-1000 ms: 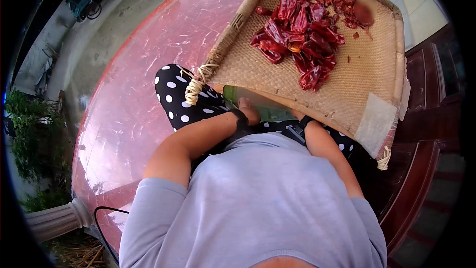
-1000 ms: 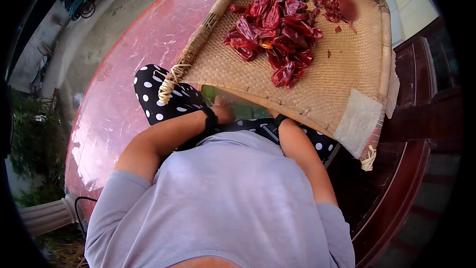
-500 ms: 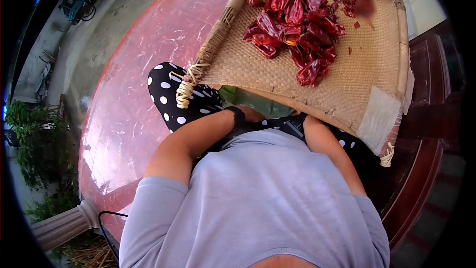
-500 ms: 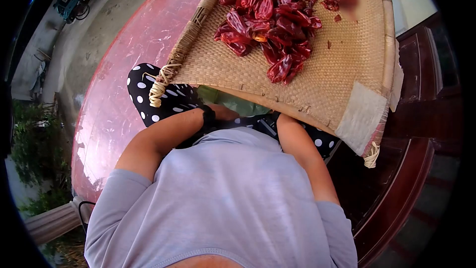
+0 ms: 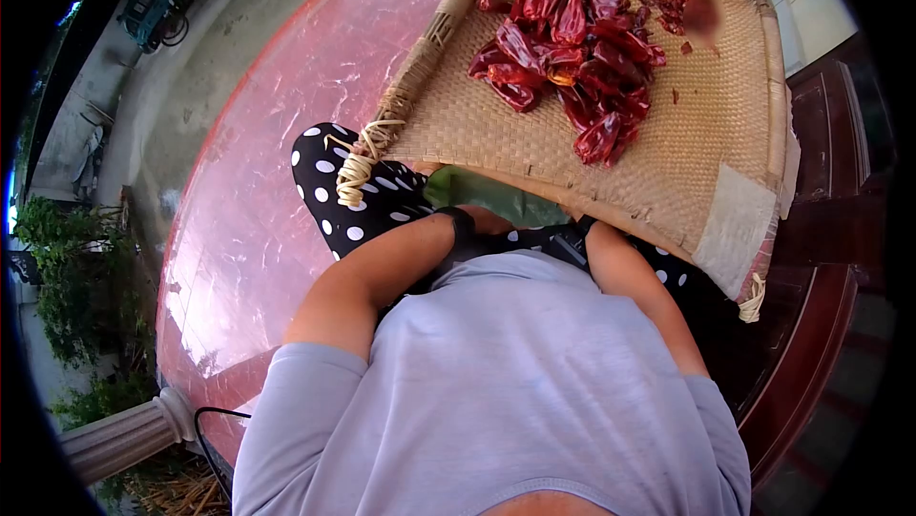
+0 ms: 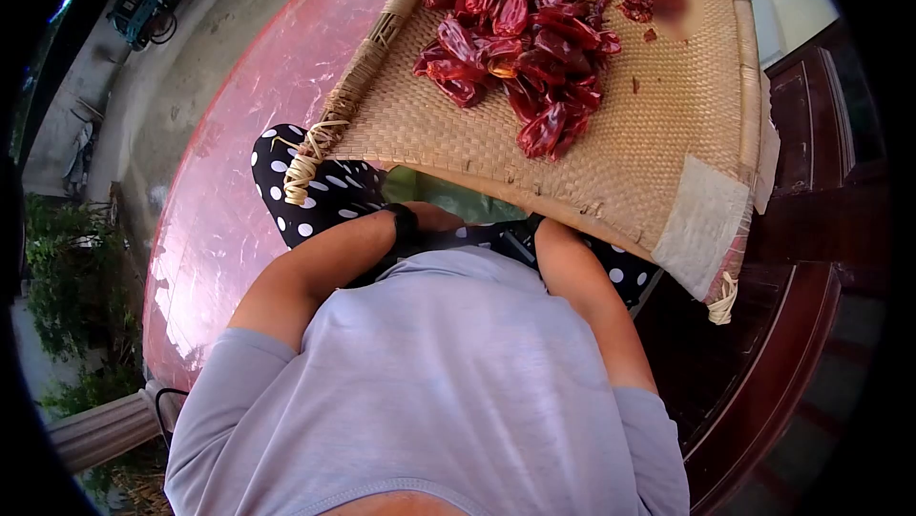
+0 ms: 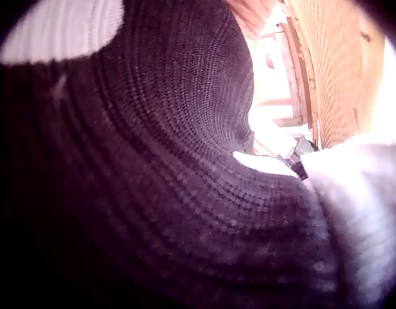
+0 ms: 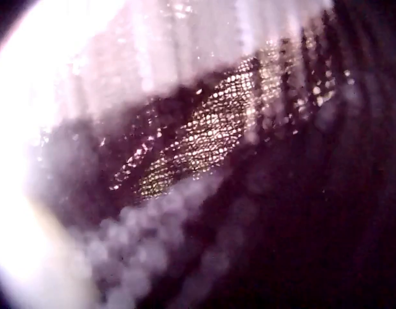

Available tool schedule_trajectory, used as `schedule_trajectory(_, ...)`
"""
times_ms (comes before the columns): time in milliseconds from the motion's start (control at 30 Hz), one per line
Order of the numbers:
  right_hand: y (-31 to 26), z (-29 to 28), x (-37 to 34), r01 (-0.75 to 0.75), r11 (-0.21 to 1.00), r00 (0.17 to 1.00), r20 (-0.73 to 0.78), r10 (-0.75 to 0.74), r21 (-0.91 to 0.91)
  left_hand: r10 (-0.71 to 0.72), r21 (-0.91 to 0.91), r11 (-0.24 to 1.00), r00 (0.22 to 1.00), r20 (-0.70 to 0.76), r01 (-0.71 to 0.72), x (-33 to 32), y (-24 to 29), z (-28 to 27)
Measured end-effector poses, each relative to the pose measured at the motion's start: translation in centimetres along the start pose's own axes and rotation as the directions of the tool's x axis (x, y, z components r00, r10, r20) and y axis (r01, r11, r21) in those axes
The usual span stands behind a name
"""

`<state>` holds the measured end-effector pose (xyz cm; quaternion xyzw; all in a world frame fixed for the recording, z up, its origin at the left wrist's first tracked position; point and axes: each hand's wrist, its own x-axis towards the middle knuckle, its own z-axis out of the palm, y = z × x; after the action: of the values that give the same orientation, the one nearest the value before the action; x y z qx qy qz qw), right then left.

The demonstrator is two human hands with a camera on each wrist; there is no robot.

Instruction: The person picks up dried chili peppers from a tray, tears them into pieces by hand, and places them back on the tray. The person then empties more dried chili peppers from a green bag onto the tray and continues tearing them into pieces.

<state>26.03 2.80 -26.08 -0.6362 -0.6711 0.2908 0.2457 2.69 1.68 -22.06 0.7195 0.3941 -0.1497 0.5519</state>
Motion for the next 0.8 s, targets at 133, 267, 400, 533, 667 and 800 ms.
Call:
schedule_trajectory(133,-0.5,-0.3,-0.7,-0.008,1.000,1.000,0.015,0.008,0.018,0.016,0.006,1.000,1.000,-0.010,-0.016,0.0,0.6,-0.3)
schedule_trajectory(267,-0.9,-0.3,-1.2,-0.017,0.999,0.999,0.032,0.016,0.033,-0.043,0.028,0.999,0.999,0.021,0.042,-4.1,5.7,-2.4)
schedule_trajectory(400,-1.3,-0.4,-1.4,-0.011,0.999,0.999,0.039,0.009,0.048,-0.129,0.120,0.986,0.983,0.128,0.114,-5.4,7.3,-3.4)
schedule_trajectory(533,-1.8,-0.7,-1.6,-0.010,0.998,0.999,0.050,0.007,0.059,-0.097,0.034,0.995,0.993,0.070,0.095,-2.1,4.7,-2.3)
schedule_trajectory(667,-1.9,-0.9,-1.8,-0.006,0.997,0.998,0.063,0.002,0.071,0.002,0.114,0.994,0.999,-0.033,0.002,-1.7,5.1,-2.8)
schedule_trajectory(800,-1.9,-0.8,-1.9,0.002,0.996,0.997,0.076,-0.008,0.091,0.235,0.380,0.912,0.956,-0.174,-0.155,-2.1,2.9,-2.1)
